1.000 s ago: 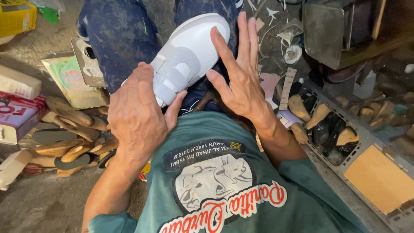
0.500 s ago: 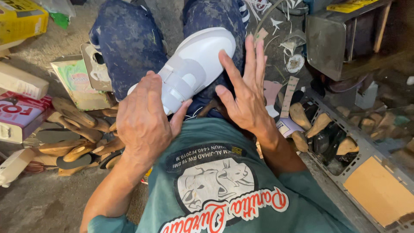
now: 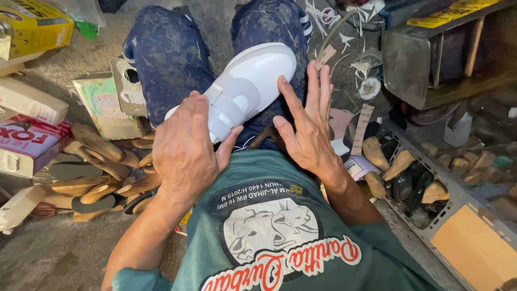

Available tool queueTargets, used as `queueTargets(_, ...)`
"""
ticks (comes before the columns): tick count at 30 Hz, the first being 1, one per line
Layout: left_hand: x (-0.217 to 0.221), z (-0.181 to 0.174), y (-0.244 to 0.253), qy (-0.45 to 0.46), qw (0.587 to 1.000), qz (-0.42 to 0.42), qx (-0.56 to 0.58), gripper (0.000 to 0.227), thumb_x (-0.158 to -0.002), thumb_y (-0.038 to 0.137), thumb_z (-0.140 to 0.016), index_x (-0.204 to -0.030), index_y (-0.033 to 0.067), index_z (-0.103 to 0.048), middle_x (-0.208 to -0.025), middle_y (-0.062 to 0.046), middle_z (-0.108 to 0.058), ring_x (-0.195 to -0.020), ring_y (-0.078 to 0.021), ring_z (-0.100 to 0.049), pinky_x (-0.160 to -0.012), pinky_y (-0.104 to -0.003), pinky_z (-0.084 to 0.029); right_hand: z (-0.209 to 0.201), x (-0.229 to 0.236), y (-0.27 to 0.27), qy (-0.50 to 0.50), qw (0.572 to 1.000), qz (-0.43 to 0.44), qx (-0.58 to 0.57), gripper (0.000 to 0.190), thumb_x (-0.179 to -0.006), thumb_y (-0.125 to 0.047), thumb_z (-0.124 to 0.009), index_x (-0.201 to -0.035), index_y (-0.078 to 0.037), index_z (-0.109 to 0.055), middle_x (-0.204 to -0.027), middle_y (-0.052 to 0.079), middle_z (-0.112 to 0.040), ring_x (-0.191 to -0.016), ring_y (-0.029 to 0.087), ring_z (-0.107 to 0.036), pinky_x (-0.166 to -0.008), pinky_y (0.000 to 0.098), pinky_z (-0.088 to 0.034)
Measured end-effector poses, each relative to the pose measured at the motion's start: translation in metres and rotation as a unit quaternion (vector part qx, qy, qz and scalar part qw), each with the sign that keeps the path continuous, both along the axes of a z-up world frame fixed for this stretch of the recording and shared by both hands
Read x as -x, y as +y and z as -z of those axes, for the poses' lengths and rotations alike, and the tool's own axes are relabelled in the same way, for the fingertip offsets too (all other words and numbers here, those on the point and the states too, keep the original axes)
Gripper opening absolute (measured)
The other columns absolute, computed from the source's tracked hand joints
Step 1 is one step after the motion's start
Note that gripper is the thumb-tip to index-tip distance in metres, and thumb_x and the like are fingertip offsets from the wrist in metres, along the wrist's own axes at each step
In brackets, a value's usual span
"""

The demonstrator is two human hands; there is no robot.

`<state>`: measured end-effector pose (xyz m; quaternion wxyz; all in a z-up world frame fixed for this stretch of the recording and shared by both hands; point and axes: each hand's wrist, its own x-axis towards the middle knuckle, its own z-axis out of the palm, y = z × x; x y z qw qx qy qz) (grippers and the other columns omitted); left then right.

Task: The person holds a white shoe on their lap and uses a small pointed tool to work on the shoe's surface. They then use a hammer to tap the shoe repeatedly, followed by using a brush to clean the shoe's exterior.

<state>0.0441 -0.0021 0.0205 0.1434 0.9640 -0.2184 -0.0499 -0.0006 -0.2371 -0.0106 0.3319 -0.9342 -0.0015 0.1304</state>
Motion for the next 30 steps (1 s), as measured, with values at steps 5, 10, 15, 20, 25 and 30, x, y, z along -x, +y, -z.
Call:
queueTargets(5, 0.005, -0.002, -0.001, -0.001, 1.0, 0.0, -0.005, 0.062, -0.104, 0.055, -0.059, -0.132, -0.0005, -0.057, -0.129, -0.017, -0.068, -0.106, -0.0314, -0.07, -0.078, -0.04, -0.053, 0.004, -0.003, 0.003, -0.002, 1.0, 0.003, 0.011, 0.053, -0.119, -0.05, -0.034, -0.168, -0.031, -0.027, -0.175, 0.018, 0.006, -0.165, 0.046, 0.011, -0.136, 0.0762, -0.002)
queueTargets(10, 0.007, 0.003, -0.001, -0.024, 1.0, 0.001, -0.02, 0.065, -0.103, 0.058, -0.059, -0.131, -0.0003, -0.059, -0.129, -0.017, -0.069, -0.106, -0.0307, -0.071, -0.077, -0.04, -0.053, 0.003, 0.008, 0.002, 0.024, 1.0, 0.011, 0.008, 0.054, -0.114, -0.039, -0.04, -0.164, -0.025, -0.03, -0.172, 0.024, 0.0, -0.161, 0.049, 0.007, -0.129, 0.0763, -0.004)
queueTargets(15, 0.005, -0.003, 0.0, -0.018, 1.0, 0.006, -0.012, 0.062, -0.105, 0.056, -0.055, -0.13, -0.0001, -0.059, -0.127, -0.017, -0.069, -0.103, -0.0308, -0.07, -0.075, -0.04, -0.052, 0.001, 0.002, 0.007, 0.004, 1.0, 0.016, 0.009, 0.054, -0.117, -0.047, -0.035, -0.167, -0.029, -0.028, -0.175, 0.019, 0.003, -0.164, 0.046, 0.009, -0.134, 0.0753, -0.002)
queueTargets(20, 0.005, 0.004, 0.0, -0.022, 1.0, 0.003, -0.019, 0.064, -0.102, 0.058, -0.059, -0.13, 0.0004, -0.06, -0.128, -0.017, -0.069, -0.106, -0.0299, -0.07, -0.078, -0.04, -0.053, 0.007, 0.002, 0.003, 0.018, 1.0, 0.015, 0.01, 0.053, -0.115, -0.047, -0.034, -0.165, -0.029, -0.03, -0.174, 0.02, 0.001, -0.162, 0.046, 0.008, -0.13, 0.0754, -0.002)
queueTargets(25, 0.007, 0.0, 0.0, -0.027, 0.999, -0.002, -0.021, 0.063, -0.103, 0.059, -0.058, -0.13, 0.0022, -0.061, -0.128, -0.016, -0.07, -0.104, -0.029, -0.071, -0.076, -0.039, -0.052, -0.003, 0.007, 0.006, 0.015, 1.0, 0.017, 0.009, 0.054, -0.116, -0.047, -0.034, -0.166, -0.029, -0.025, -0.174, 0.021, 0.001, -0.162, 0.045, 0.009, -0.131, 0.0758, -0.002)
queueTargets(30, 0.003, 0.002, -0.001, -0.024, 1.0, -0.002, -0.017, 0.062, -0.104, 0.058, -0.058, -0.13, 0.0015, -0.06, -0.127, -0.015, -0.069, -0.104, -0.0281, -0.071, -0.077, -0.038, -0.052, 0.006, -0.003, 0.001, 0.003, 1.0, 0.016, 0.005, 0.054, -0.117, -0.05, -0.032, -0.166, -0.028, -0.03, -0.175, 0.018, 0.003, -0.164, 0.044, 0.01, -0.133, 0.0754, -0.003)
